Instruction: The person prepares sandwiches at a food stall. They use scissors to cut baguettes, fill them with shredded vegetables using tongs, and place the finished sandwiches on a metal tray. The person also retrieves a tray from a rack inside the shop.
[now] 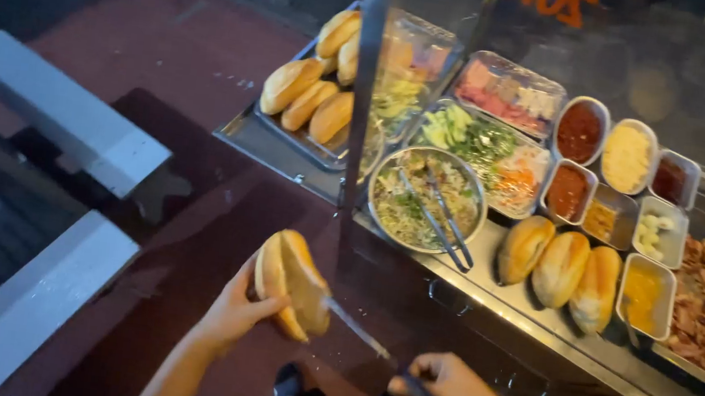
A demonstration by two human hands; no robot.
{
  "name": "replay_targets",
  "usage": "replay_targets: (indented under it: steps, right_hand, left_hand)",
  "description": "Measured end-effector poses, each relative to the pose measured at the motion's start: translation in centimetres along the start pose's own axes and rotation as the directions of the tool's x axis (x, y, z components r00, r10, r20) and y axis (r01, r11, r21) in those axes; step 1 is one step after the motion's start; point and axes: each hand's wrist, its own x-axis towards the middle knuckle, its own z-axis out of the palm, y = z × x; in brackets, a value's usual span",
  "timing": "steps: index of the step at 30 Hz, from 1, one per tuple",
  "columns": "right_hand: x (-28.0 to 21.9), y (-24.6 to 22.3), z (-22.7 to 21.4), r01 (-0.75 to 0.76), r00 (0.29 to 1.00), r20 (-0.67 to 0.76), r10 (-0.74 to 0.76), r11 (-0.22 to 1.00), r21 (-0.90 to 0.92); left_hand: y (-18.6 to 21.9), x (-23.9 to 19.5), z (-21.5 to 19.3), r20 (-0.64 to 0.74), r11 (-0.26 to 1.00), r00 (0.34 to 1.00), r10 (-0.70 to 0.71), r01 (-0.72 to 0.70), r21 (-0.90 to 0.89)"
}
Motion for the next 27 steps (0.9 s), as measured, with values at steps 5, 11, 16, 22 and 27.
replay_targets:
  steps: [5,11,16,22,27]
  right_hand:
    - [-1.3,4.5,-1.3,-0.032,0.991,-0.133,0.005,0.979,-0.201]
    - [5.0,15.7,-7.3,-0.21,0.804,-0.591,0.071,0.963,-0.169]
    - [9.0,12.4,-13.0,-0.226,0.731,-0.679,-0.075,0.912,-0.344]
    - [12.5,4.7,-16.1,-0.084,0.688,-0.645,-0.333,0.846,-0.526]
    - [15.9,5.1,-15.4,0.064,0.615,-0.597,-0.515,0.787,-0.614]
  left_hand:
    - [-3.9,1.5,0.7,-0.296,0.979,0.935,-0.197,0.172,-0.107]
    - [-4.7,1.4,2.1,-0.265,0.83,0.871,-0.413,0.24,-0.504]
    - [-5.9,1.9,2.9,-0.221,0.691,0.854,-0.47,0.201,-0.694]
    - [-4.4,1.9,5.3,-0.172,0.71,0.85,-0.498,0.286,-0.643]
    - [-1.9,0.9,6.4,-0.181,0.768,0.908,-0.377,0.197,-0.61]
